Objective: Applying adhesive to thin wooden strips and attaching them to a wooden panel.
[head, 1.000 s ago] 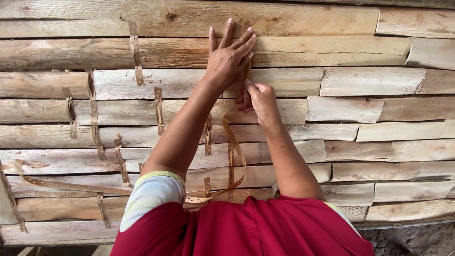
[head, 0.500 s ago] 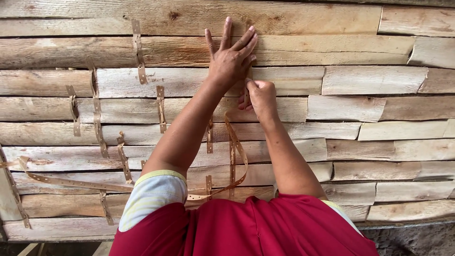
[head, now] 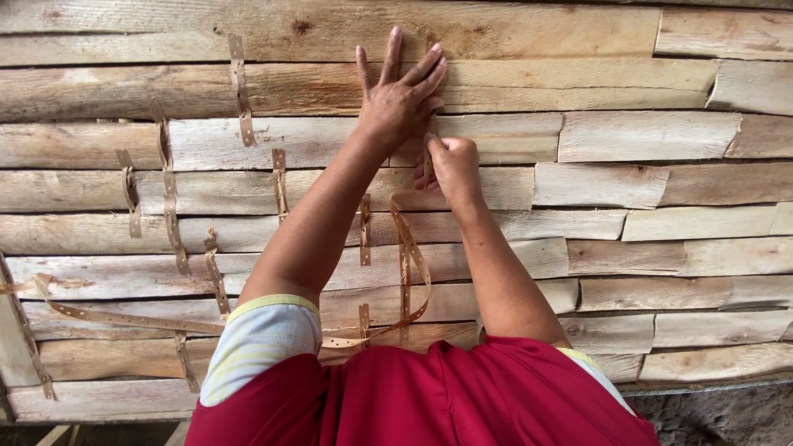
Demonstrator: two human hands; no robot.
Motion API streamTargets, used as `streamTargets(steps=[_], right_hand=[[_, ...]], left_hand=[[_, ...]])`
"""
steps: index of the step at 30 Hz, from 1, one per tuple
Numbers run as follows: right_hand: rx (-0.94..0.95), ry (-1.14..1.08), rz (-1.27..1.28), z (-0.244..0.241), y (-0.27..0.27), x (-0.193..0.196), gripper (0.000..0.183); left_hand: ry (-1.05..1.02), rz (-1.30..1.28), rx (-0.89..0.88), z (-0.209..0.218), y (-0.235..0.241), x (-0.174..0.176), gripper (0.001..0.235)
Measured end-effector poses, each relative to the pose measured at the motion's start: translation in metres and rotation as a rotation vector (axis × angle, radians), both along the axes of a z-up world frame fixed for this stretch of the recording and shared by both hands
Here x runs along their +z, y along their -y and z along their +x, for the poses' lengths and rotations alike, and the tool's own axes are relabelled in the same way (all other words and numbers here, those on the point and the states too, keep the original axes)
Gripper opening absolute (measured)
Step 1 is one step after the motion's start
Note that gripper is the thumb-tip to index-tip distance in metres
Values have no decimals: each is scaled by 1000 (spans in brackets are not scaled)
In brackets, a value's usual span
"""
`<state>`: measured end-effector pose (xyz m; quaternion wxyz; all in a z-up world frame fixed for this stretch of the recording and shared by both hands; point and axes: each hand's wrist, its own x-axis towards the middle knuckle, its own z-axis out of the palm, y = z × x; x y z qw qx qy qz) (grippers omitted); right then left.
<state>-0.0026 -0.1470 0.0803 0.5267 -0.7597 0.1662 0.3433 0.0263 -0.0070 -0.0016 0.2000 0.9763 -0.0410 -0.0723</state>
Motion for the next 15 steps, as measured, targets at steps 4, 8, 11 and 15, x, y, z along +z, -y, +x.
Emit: streamTargets(steps=[4, 8, 11, 15], right_hand=[[17, 34, 12, -2, 0, 2, 37], [17, 64, 14, -4, 1, 2, 39], [54, 89, 41, -2, 4, 1, 40], [116, 86, 81, -2, 10, -4, 34]], left_hand=[[-137, 15, -32, 2, -4, 14, 65], [-227, -14, -129, 4, -14, 20, 77], [-278, -40, -169, 8, -16, 30, 93], [-328, -21, -163, 8, -15, 36, 109]])
